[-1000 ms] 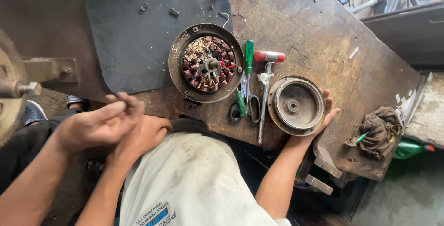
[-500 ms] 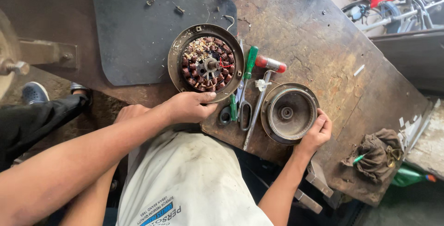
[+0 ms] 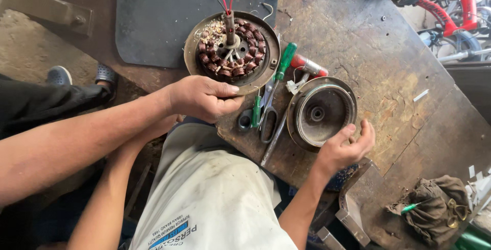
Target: The person disassembles a motor housing, removes debris from the stator, and cleans the internal components. They then reassemble the motor by inserting the stator into the housing and securing the parts.
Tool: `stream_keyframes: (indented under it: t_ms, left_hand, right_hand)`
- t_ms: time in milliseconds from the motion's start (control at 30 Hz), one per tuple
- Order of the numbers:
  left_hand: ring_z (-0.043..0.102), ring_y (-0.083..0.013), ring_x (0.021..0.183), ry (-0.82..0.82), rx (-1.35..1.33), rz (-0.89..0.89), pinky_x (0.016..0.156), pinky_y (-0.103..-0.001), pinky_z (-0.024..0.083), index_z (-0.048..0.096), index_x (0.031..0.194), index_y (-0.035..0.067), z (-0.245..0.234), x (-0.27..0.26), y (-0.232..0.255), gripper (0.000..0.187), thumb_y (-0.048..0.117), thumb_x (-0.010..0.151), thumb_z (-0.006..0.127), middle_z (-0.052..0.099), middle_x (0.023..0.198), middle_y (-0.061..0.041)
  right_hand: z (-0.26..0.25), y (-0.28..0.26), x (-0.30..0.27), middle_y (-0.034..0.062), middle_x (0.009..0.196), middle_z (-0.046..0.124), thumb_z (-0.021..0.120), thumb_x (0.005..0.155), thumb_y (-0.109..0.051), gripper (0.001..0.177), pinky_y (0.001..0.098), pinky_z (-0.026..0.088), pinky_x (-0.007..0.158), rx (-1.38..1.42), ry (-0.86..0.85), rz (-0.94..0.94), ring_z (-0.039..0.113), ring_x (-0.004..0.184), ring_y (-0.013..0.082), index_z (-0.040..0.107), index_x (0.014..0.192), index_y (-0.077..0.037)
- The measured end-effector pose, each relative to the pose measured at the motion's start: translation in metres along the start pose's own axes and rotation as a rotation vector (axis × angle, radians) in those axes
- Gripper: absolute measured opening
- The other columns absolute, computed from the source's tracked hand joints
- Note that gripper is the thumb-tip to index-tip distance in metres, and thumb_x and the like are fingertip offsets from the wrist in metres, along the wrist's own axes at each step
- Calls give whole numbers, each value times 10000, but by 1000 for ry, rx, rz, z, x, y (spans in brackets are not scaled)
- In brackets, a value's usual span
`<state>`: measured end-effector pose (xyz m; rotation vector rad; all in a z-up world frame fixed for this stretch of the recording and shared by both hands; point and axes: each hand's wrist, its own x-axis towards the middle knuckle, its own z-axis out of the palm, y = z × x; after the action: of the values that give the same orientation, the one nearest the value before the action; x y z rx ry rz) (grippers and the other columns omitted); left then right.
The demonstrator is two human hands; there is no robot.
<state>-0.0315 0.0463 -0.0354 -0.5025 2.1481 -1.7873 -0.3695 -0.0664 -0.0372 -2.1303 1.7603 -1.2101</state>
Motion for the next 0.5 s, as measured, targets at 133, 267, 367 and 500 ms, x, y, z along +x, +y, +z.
stream_keyframes:
  t_ms: [133, 267, 367, 500]
  left_hand:
    - [696, -131, 942, -43, -26, -64, 842, -239, 553, 642, 1167, -57, -2, -11, -9, 215, 15, 966, 626, 706, 1009, -74]
    - [708, -128, 821, -53, -168, -356, 756, -234, 582, 631, 1174, -74, 0, -20, -17, 204, 31, 1004, 676, 681, 927, -64]
    - [714, -140, 794, -74, -311, -576, 751, -233, 594, 612, 1214, -98, -1, -21, -28, 247, 41, 1023, 686, 664, 912, -67]
    - [747, -139, 923, -89, -506, -840, 861, -210, 603, 606, 1229, -129, -2, -20, -40, 271, 47, 1036, 675, 727, 1054, -102]
  right_hand:
    - [-25, -42, -24, 185, 1326, 622, 554, 1101, -75, 211, 412, 547, 991, 58, -86, -117, 607, 1244, 281, 671, 1239, 33]
    - [-52, -77, -48, 149, 1199, 704, 602, 1045, -62, 160, 354, 575, 986, 242, -339, -192, 686, 1138, 260, 700, 1162, -13]
    - [-85, -97, -47, 134, 1085, 719, 637, 965, -26, 170, 312, 572, 859, 357, -544, -204, 722, 985, 234, 715, 1114, -9]
    - [-89, -100, -32, 112, 986, 739, 676, 914, -7, 185, 296, 576, 799, 362, -684, -235, 743, 900, 205, 722, 1092, -21]
